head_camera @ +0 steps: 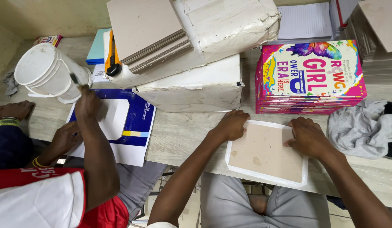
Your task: The person assembles notebooks by applying adhesive to the edges of cardboard covers and attaching them to stacks of paper. They use a brush to spread the adhesive and a cloth to wipe the surfaces, stacking the finished notebooks on the table.
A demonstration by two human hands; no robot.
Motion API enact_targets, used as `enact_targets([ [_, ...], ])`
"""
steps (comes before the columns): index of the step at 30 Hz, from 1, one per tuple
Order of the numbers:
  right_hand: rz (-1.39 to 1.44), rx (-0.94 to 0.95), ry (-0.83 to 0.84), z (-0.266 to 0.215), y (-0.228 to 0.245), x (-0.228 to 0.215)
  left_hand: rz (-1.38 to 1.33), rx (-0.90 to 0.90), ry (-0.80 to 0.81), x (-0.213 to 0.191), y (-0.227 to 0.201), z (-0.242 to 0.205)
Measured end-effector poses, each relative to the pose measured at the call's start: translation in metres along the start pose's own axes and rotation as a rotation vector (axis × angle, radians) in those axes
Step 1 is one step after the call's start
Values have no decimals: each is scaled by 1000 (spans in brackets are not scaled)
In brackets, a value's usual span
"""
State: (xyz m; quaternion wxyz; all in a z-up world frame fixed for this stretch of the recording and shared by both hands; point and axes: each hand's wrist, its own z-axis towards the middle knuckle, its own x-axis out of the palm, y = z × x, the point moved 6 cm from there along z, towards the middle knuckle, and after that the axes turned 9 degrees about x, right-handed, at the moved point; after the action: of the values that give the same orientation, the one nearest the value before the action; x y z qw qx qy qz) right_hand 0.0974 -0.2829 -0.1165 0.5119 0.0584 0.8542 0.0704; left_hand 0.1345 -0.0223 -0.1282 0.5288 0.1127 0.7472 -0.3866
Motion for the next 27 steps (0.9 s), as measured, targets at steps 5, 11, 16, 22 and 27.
enact_targets([
  [5, -60, -12, 23, 16, 6, 15, 7, -8, 241, -3, -40, 34],
  [11, -128, -24, 75, 15, 18, 9, 32, -71, 298, 5, -61, 37],
  [16, -175, -89, 73, 3, 39, -1, 23, 2, 187, 17, -67, 41],
  [22, -165, -67, 39, -24, 41, -8, 46, 32, 153, 28, -68, 48],
  [27, -240, -8, -193, -50, 39, 9, 128, -4, 65, 14, -87, 34],
])
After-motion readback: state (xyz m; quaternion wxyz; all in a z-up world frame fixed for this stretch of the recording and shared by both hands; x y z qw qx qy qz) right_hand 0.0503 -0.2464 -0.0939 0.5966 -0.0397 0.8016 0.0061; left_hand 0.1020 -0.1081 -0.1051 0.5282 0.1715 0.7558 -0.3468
